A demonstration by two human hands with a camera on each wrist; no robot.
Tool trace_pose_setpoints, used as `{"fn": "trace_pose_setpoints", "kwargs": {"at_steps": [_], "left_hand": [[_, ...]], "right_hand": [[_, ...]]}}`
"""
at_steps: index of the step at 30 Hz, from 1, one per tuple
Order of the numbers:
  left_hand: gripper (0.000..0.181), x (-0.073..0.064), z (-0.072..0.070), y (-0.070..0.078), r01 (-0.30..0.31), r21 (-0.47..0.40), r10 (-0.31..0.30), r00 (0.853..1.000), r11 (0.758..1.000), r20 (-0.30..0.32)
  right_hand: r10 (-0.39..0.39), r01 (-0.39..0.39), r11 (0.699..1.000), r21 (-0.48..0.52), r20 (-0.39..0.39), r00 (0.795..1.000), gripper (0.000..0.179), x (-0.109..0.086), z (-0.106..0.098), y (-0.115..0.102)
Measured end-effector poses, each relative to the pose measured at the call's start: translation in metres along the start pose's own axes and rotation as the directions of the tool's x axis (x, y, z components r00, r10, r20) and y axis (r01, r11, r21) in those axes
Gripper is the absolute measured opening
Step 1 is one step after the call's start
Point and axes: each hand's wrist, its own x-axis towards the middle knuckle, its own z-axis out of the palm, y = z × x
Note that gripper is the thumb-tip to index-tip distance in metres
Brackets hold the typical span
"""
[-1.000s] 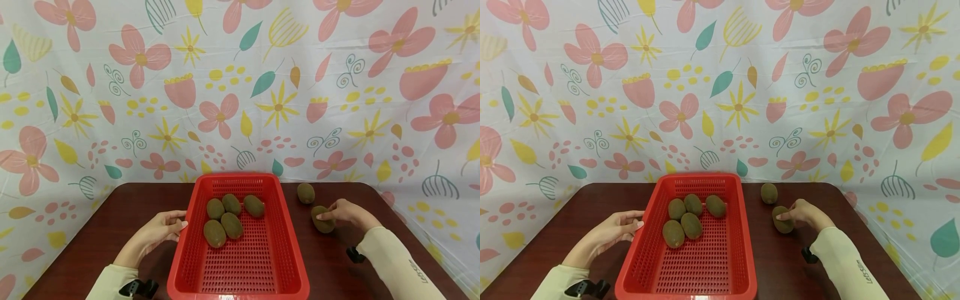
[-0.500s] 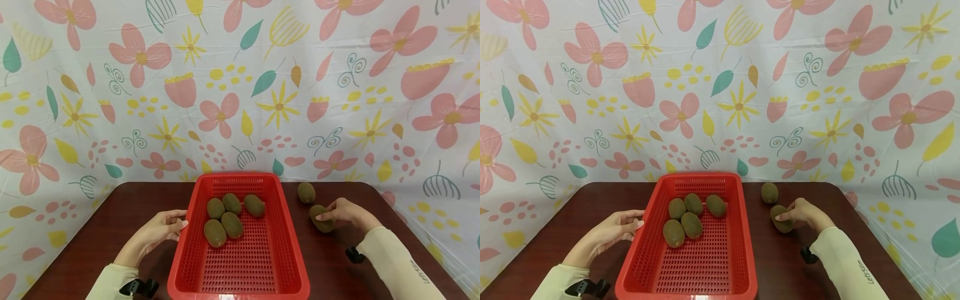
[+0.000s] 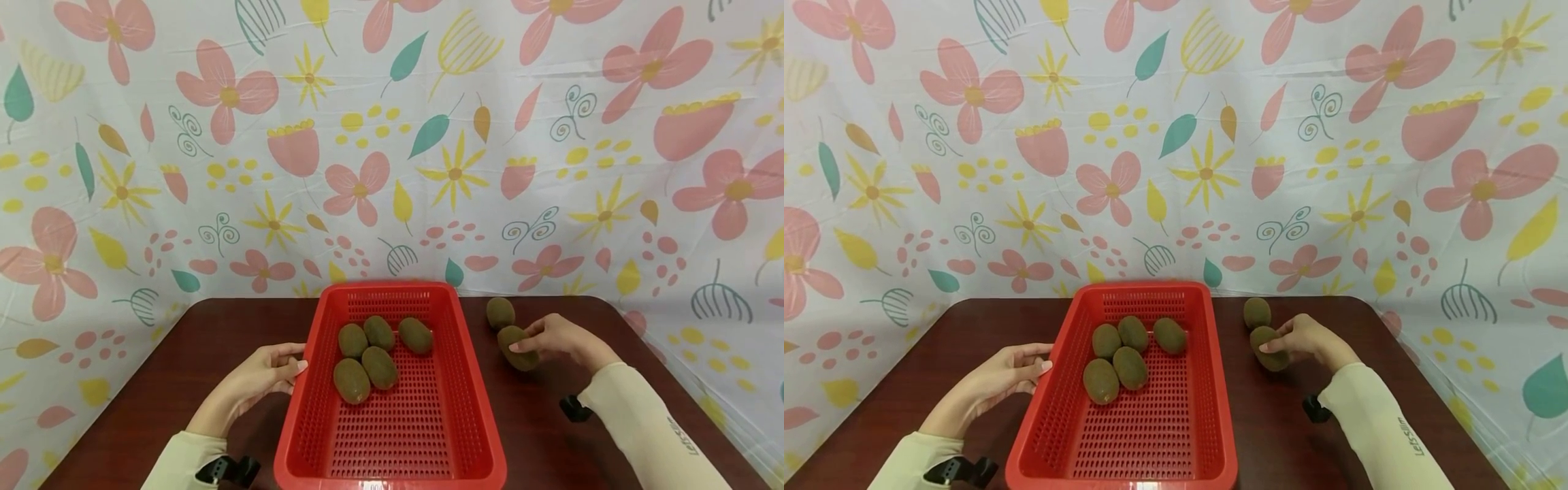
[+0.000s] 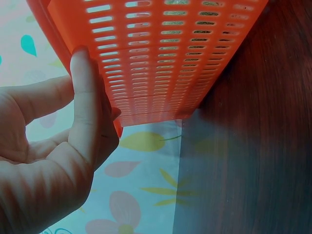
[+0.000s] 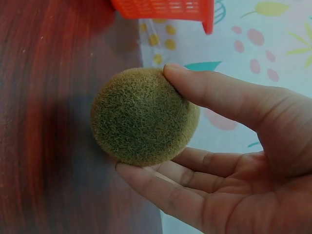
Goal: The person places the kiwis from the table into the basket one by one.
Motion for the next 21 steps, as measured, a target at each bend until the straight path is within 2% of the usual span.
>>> {"fn": "trace_pose_setpoints", "kwargs": {"at_steps": [13,21], "left_hand": [[0.063,0.0,0.0,-0.002,0.004,0.007,-0.004,1.0,1.0,-0.014],[0.063,0.0,0.0,-0.001,0.004,0.007,-0.004,1.0,1.0,-0.011]], "right_hand": [[-0.023,0.022,0.999,0.04,0.006,1.0,0.074,-0.002,-0.004,-0.024],[-0.041,0.041,0.999,0.014,0.004,0.999,0.082,-0.006,-0.014,-0.042]]}}
